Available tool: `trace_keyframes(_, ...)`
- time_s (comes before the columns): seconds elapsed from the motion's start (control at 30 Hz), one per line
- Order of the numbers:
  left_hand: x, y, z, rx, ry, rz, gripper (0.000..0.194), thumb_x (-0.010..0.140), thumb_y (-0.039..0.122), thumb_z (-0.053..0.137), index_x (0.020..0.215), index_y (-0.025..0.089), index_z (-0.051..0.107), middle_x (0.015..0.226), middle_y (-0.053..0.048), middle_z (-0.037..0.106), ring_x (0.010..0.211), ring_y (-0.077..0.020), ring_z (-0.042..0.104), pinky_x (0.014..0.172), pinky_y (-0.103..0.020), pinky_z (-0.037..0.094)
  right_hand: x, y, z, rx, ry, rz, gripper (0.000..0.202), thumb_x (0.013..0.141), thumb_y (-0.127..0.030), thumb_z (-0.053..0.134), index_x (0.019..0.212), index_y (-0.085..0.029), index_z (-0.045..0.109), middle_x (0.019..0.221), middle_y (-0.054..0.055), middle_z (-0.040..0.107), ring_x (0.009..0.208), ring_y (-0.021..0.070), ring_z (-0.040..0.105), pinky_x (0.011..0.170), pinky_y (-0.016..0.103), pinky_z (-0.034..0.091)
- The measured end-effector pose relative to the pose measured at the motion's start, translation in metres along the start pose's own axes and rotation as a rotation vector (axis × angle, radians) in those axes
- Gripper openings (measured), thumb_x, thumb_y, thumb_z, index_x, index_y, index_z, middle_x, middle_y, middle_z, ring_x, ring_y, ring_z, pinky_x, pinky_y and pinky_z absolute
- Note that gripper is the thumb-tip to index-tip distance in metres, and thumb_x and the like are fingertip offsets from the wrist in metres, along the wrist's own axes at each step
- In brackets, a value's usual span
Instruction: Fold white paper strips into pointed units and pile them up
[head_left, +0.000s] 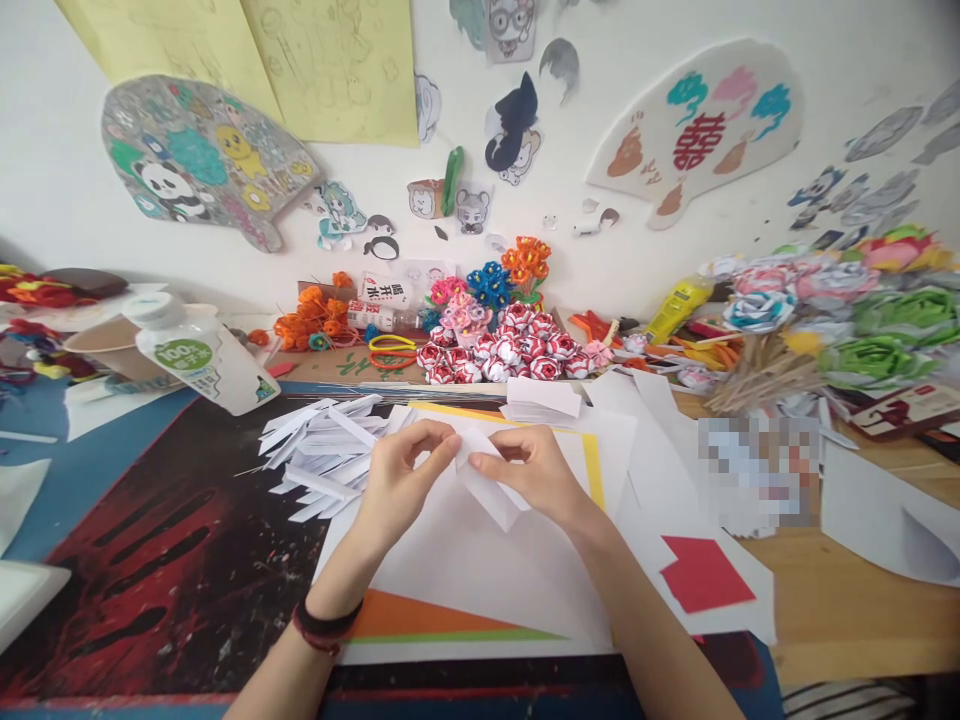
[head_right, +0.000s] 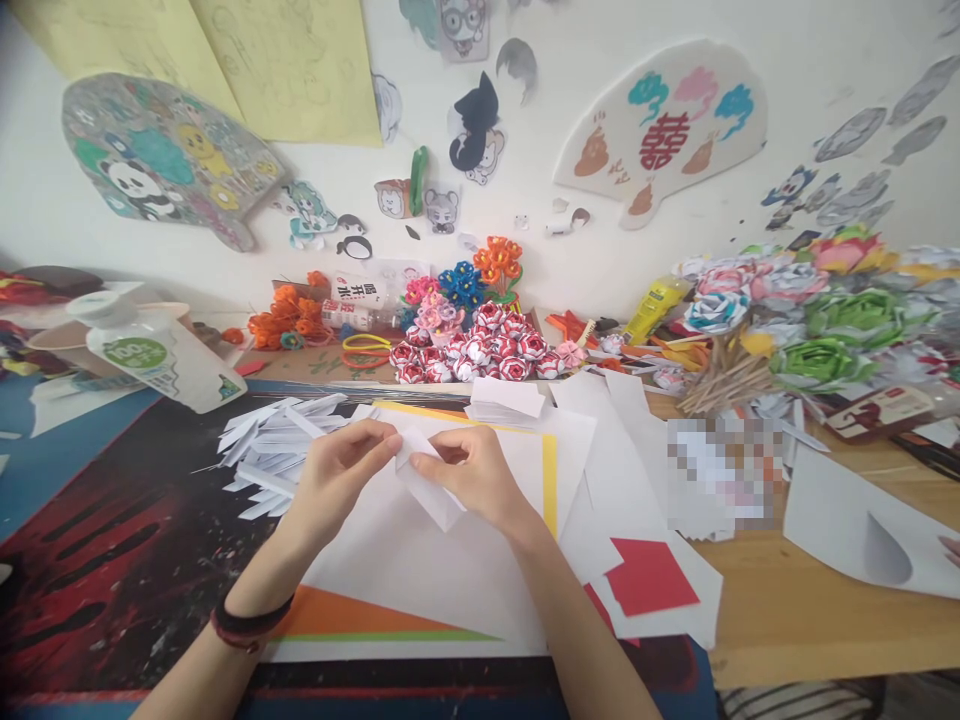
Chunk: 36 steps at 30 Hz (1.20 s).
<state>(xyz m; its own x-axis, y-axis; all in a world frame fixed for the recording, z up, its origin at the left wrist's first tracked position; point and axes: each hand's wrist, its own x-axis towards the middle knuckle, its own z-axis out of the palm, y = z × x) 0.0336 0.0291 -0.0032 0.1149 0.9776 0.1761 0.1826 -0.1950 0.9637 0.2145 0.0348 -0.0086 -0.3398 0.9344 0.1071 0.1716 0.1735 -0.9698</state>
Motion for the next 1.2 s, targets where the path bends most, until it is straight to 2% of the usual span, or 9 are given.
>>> trace_keyframes(0.1, 0.0, 0.002, 0.0, 0.052, -0.021, 0.023, 0.019, 0.086, 0.034, 0.059, 0.079, 0.016, 0.063, 0.076, -0.003, 0.062, 0.072, -0.0149, 0.056, 0.067, -0.024, 0.043, 0.0, -0.001, -0.001, -0.006, 0.006, -0.002, 0.039, 0.08, -0.036, 0.063, 0.053, -0.016, 0.043, 0.06, -0.004, 0.029, 0.057, 0.0092, 0.029, 0.051, 0.024, 0.023)
trace_keyframes(0.3, -0.001, 0.004, 0.001, 0.214, -0.152, 0.1, 0.024, 0.092, 0.032, 0.049, 0.076, 0.016, 0.057, 0.066, 0.001, 0.057, 0.062, -0.0121, 0.051, 0.059, -0.023, 0.038, 0.0, -0.003, -0.003, 0.012, 0.01, -0.025, 0.038, 0.081, -0.034, 0.062, 0.053, -0.017, 0.043, 0.06, -0.004, 0.028, 0.057, 0.0093, 0.028, 0.052, 0.024, 0.023)
trace_keyframes(0.53, -0.004, 0.0, 0.004, 0.267, -0.109, 0.159, 0.023, 0.094, 0.03, 0.046, 0.075, 0.018, 0.052, 0.064, 0.002, 0.054, 0.061, -0.0118, 0.052, 0.061, -0.023, 0.039, 0.0, 0.0, -0.002, -0.015, 0.035, -0.044, 0.05, 0.079, -0.038, 0.064, 0.052, -0.019, 0.026, 0.061, -0.005, 0.019, 0.058, 0.009, 0.02, 0.052, 0.026, 0.017)
trace_keyframes(0.73, -0.005, 0.004, 0.002, 0.304, -0.169, 0.204, 0.022, 0.094, 0.029, 0.044, 0.076, 0.018, 0.052, 0.064, 0.001, 0.054, 0.06, -0.0121, 0.051, 0.061, -0.023, 0.038, 0.0, -0.002, -0.004, 0.047, 0.057, -0.011, 0.046, 0.078, -0.045, 0.064, 0.052, -0.018, 0.037, 0.06, -0.004, 0.027, 0.058, 0.0097, 0.026, 0.053, 0.025, 0.023)
trace_keyframes(0.93, -0.007, -0.003, 0.007, 0.452, -0.087, 0.253, 0.022, 0.095, 0.026, 0.039, 0.074, 0.021, 0.044, 0.063, 0.002, 0.047, 0.056, -0.013, 0.045, 0.057, -0.024, 0.032, -0.001, 0.002, -0.002, 0.054, 0.072, -0.005, 0.043, 0.077, -0.043, 0.066, 0.054, -0.017, 0.041, 0.06, -0.004, 0.028, 0.058, 0.0094, 0.026, 0.053, 0.025, 0.023)
trace_keyframes(1.07, -0.003, -0.009, 0.007, 0.495, -0.056, 0.195, 0.022, 0.093, 0.03, 0.043, 0.074, 0.021, 0.047, 0.063, 0.002, 0.051, 0.058, -0.0142, 0.046, 0.057, -0.024, 0.032, 0.0, 0.002, -0.003, 0.086, 0.086, 0.001, 0.04, 0.078, -0.04, 0.066, 0.055, -0.017, 0.043, 0.06, -0.004, 0.029, 0.058, 0.0093, 0.028, 0.052, 0.024, 0.024)
trace_keyframes(1.2, 0.0, -0.005, 0.002, 0.385, -0.084, 0.15, 0.021, 0.094, 0.035, 0.046, 0.083, 0.019, 0.056, 0.071, 0.0, 0.059, 0.063, -0.0138, 0.05, 0.061, -0.025, 0.037, 0.001, 0.001, -0.007, 0.011, 0.047, -0.008, 0.04, 0.078, -0.038, 0.067, 0.052, -0.016, 0.044, 0.058, -0.005, 0.029, 0.056, 0.0089, 0.029, 0.052, 0.024, 0.023)
